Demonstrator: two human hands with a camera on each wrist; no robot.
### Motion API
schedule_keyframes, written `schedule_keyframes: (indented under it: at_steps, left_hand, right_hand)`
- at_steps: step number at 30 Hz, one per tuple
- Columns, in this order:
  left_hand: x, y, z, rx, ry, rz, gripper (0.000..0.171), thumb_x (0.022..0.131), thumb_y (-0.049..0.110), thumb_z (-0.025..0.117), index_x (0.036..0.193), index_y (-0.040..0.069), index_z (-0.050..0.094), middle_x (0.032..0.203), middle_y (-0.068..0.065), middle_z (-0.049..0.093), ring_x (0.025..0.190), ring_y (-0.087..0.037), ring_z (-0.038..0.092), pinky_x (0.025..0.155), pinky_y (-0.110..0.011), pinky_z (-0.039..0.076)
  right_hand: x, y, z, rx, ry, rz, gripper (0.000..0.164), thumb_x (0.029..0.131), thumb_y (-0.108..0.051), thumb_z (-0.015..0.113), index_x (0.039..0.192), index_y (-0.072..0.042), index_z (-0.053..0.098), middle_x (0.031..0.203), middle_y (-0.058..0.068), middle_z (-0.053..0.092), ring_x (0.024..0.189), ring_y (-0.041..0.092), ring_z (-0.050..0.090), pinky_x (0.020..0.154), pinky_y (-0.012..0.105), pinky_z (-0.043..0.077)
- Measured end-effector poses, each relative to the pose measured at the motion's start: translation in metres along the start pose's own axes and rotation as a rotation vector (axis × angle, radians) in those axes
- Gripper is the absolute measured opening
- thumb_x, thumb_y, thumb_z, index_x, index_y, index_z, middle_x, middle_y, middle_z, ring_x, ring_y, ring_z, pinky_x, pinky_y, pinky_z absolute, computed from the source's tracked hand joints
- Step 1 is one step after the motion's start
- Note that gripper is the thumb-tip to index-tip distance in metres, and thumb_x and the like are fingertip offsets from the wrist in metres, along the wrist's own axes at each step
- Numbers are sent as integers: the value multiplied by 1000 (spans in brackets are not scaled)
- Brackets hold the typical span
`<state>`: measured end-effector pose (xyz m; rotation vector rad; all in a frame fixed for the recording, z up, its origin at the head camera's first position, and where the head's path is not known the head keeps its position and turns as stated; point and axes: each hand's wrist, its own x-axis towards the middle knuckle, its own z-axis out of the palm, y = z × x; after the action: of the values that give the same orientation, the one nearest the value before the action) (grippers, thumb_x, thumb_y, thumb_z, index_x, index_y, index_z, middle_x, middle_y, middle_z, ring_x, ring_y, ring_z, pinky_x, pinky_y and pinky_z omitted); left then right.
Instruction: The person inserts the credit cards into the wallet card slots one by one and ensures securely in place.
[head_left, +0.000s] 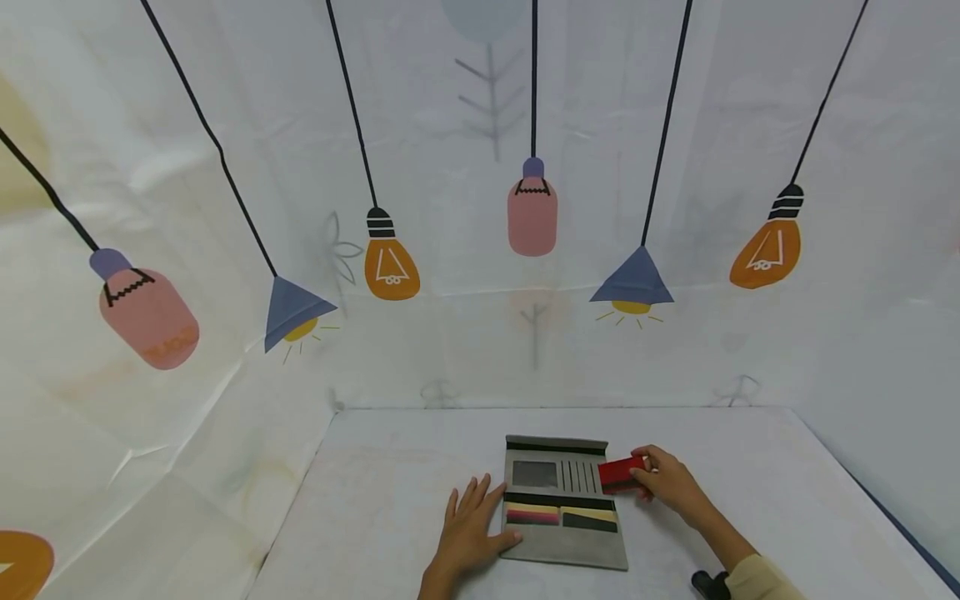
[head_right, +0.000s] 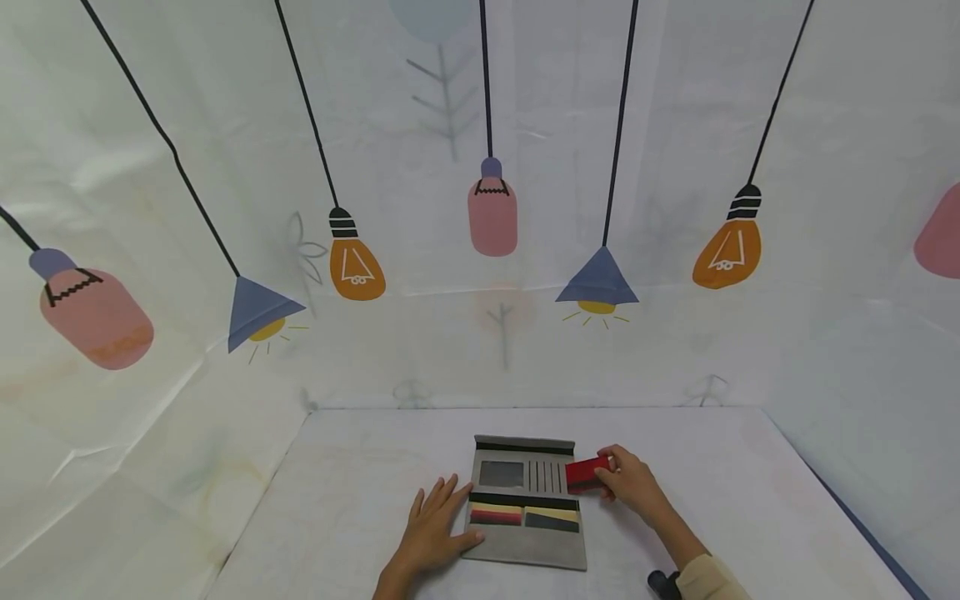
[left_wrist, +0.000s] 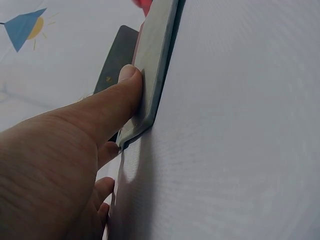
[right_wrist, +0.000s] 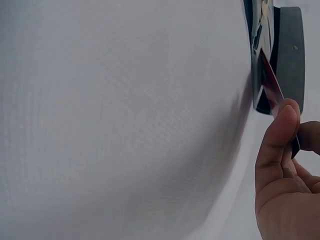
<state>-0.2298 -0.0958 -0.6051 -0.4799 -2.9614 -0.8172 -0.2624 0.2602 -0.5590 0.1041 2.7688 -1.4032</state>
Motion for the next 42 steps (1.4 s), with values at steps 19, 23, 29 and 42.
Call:
schedule_keyframes:
  at_steps: [19,23,29,42]
  left_hand:
    - [-1,0,0,3,-6,16,80,73,74,53,140,32,39,153,-3,29,143,-29,20,113,-57,6]
    - [-1,1,-1,9,-11,12,81,73,74,54,141,32,39,153,-4,29,143,-30,20,113,-58,6]
    - [-1,2,-1,11,-12,3,80,73,74,54,140,32,40,153,-4,30,143,-30,20,113,-58,6]
    - [-1,2,-1,3,-12,-2,80,73,73,54,141,33,39,153,-2,28,144,-28,19,114,-57,5]
  right_hand:
    - [0,6,6,31,10,32,33,87,-14,62,109,6,47,74,9,60,56,16,60,51,28,50]
    - [0,4,5,-90,36,23,34,86,-18,65,106,5,50,78,9,60,60,15,57,51,27,48]
    - [4,7,5,-277,91,6,41,81,-28,70,102,5,58,81,9,60,69,16,51,56,26,43]
    - [1,6,5,-147,110,57,19,82,-14,67,88,4,62,72,5,62,60,13,54,51,27,44]
